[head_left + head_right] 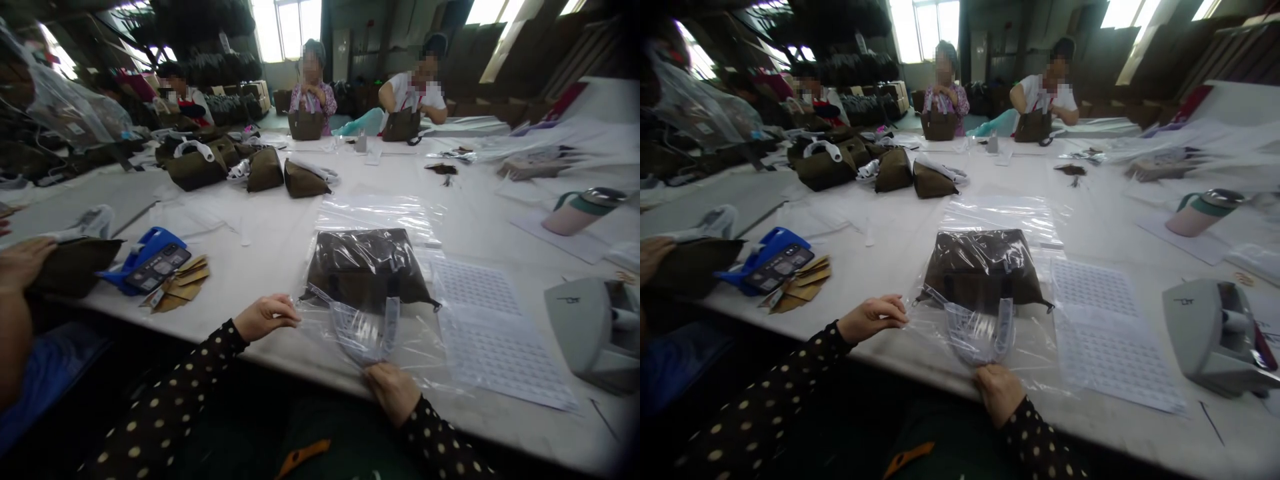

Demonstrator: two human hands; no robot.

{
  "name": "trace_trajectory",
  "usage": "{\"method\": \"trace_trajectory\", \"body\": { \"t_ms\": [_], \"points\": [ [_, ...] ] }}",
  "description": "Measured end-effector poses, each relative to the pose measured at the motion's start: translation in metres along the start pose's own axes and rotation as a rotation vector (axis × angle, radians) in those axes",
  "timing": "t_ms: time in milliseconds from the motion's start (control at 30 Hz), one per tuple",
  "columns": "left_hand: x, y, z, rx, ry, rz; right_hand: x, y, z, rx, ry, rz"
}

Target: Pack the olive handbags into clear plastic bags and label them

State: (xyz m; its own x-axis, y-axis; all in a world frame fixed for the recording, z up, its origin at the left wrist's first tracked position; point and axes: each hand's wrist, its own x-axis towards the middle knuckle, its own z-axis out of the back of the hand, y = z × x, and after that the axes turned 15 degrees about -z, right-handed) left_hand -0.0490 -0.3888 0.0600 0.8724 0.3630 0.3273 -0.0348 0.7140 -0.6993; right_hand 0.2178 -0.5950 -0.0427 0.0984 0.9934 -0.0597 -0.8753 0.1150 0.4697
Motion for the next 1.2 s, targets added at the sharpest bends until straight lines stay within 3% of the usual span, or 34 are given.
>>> {"method": "trace_trajectory", "body": {
  "t_ms": [133,233,300,400,600,700,800,900,967,1033,1133,1200],
  "points": [
    [0.060,-0.010,-0.005,0.294,-0.015,-0.046,-0.004,0.014,0.009,0.260,0.268,-0.230],
    [0.102,-0.006,-0.031,0.523,-0.031,-0.001,-0.004,0.025,0.000,0.453,0.388,-0.383],
    [0.115,0.000,-0.056,0.592,-0.076,0.054,-0.004,0.028,-0.008,0.564,0.456,-0.487],
    [0.113,0.004,-0.095,0.646,-0.172,0.148,-0.003,0.028,-0.014,0.666,0.533,-0.621],
    [0.096,-0.012,-0.157,0.720,-0.368,0.256,-0.001,0.024,-0.014,0.692,0.561,-0.607],
    [0.095,-0.017,-0.178,0.795,-0.407,0.258,-0.005,0.027,-0.010,0.689,0.569,-0.542],
    [0.093,-0.014,-0.187,0.840,-0.360,0.252,-0.019,0.025,0.007,0.690,0.595,-0.459],
    [0.091,-0.010,-0.187,0.859,-0.340,0.233,-0.038,-0.003,0.044,0.735,0.412,-0.325],
    [0.093,-0.008,-0.187,0.853,-0.355,0.224,-0.049,-0.045,0.080,0.843,0.165,-0.363],
    [0.096,-0.005,-0.187,0.832,-0.382,0.216,-0.057,-0.104,0.122,0.952,-0.242,-0.563],
    [0.100,-0.004,-0.189,0.797,-0.432,0.186,-0.070,-0.199,0.185,0.932,-1.006,-0.784],
    [0.101,-0.002,-0.190,0.784,-0.458,0.162,-0.073,-0.247,0.217,0.888,-1.147,-0.842]
  ]
}}
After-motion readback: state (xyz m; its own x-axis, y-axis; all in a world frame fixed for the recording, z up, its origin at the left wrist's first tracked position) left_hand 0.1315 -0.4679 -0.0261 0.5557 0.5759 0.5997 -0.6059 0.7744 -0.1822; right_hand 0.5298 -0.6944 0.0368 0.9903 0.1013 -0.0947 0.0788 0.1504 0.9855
